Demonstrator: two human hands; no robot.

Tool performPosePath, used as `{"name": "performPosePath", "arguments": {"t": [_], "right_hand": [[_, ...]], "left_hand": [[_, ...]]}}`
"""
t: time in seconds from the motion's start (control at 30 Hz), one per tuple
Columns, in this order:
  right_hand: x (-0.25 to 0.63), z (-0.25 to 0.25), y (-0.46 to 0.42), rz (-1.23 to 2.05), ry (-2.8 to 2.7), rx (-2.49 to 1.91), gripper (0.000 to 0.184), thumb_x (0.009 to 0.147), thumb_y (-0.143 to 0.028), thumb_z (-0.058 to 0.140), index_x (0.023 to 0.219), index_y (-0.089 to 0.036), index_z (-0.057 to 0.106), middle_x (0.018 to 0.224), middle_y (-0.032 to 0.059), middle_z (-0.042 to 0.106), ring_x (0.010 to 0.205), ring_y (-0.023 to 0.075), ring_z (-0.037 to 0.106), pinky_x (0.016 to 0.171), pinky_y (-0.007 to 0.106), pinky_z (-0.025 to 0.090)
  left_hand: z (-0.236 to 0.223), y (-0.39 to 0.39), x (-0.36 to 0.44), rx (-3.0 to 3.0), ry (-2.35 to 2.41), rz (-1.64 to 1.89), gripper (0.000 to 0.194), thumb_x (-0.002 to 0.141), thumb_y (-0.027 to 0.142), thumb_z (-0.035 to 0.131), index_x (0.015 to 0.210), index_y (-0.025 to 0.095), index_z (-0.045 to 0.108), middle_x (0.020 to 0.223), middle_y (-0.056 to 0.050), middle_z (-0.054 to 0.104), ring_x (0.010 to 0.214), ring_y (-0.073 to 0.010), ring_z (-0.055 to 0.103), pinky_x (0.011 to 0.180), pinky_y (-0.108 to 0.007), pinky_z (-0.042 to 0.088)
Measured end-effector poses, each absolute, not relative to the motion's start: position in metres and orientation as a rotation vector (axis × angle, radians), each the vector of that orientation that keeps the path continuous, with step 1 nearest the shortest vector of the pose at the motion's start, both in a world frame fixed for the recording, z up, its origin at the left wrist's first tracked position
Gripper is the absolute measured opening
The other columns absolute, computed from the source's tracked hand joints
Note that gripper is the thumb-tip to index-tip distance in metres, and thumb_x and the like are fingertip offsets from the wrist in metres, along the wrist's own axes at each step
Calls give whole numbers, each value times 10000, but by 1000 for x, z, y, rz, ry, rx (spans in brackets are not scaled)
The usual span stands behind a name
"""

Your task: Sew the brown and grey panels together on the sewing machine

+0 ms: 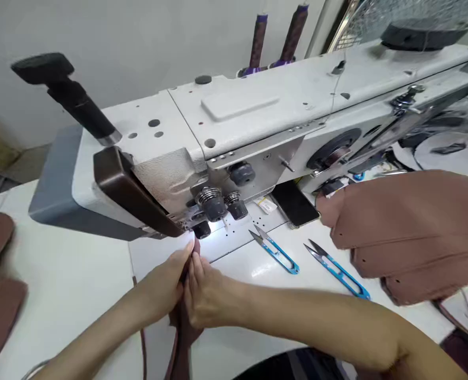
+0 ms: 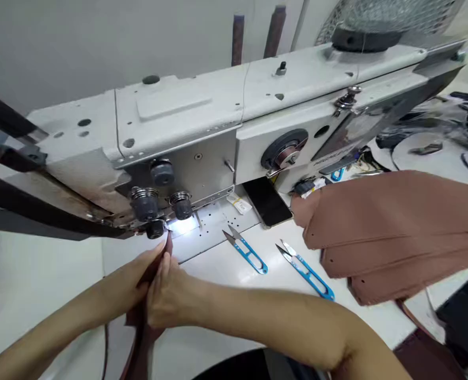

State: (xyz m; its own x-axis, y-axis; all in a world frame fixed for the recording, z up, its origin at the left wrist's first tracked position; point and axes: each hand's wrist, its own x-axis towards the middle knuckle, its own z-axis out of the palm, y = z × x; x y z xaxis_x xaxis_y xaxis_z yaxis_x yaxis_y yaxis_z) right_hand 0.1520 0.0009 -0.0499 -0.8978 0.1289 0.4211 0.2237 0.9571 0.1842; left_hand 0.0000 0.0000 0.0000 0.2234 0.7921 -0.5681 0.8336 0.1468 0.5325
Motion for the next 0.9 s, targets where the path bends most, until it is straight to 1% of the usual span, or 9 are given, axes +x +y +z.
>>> {"name": "performPosePath", "arguments": {"t": [0.1,0.2,0.3,0.4,0.57,0.67,0.8,0.9], "right_hand": [[153,-50,3,-359,-2720,-218,244,799,-63,490,867,59,690,882,332,672,817,433,680,614,565,502],[152,-51,7,-420,-2697,-203,225,809,-61,497,862,53,683,882,318,679,821,428,680,625,569,502],[150,-54,9,-444,-2667,-229,219,802,-70,500,854,39,682,867,301,687,826,430,679,648,578,501],[148,-59,9,-444,-2626,-256,217,801,-69,487,848,30,674,841,297,688,796,418,683,654,578,502],[149,-59,10,-422,-2642,-233,227,812,-55,450,859,30,655,856,303,684,786,392,682,680,577,493],[152,-54,15,-406,-2660,-220,262,816,-43,418,888,45,655,877,306,680,797,394,676,698,586,475],[156,-48,22,-402,-2715,-222,290,834,-49,409,937,74,651,930,327,668,855,403,666,738,591,459],[159,-45,27,-351,-2787,-201,270,837,-59,430,905,40,672,920,300,680,833,376,669,739,547,472]], "left_hand": [[-2,-2,1,1660,1591,-37,790,745,36,385,1506,167,214,1481,-122,411,1312,-253,457,1120,-427,333],[-3,2,2,1699,1624,-36,749,768,57,385,1497,157,241,1446,-139,451,1263,-263,503,1078,-431,380],[-3,8,4,1750,1654,-45,689,790,66,390,1469,136,301,1401,-144,491,1216,-254,535,1037,-410,418],[-3,13,5,1793,1670,-64,622,801,58,378,1420,119,379,1310,-143,560,1158,-239,567,992,-385,445],[-10,15,5,1904,1731,-63,545,837,80,367,1377,135,419,1246,-143,586,1134,-238,571,951,-376,455],[-12,15,6,1993,1773,-54,453,848,71,366,1271,162,504,1194,-118,608,1086,-226,585,917,-362,465],[-10,14,11,2161,1853,-106,330,883,92,381,1150,134,569,1106,-130,627,1050,-261,578,899,-403,455],[-9,11,13,2236,1880,-182,339,908,110,368,1188,116,559,1110,-142,615,1059,-275,559,890,-422,442]]}}
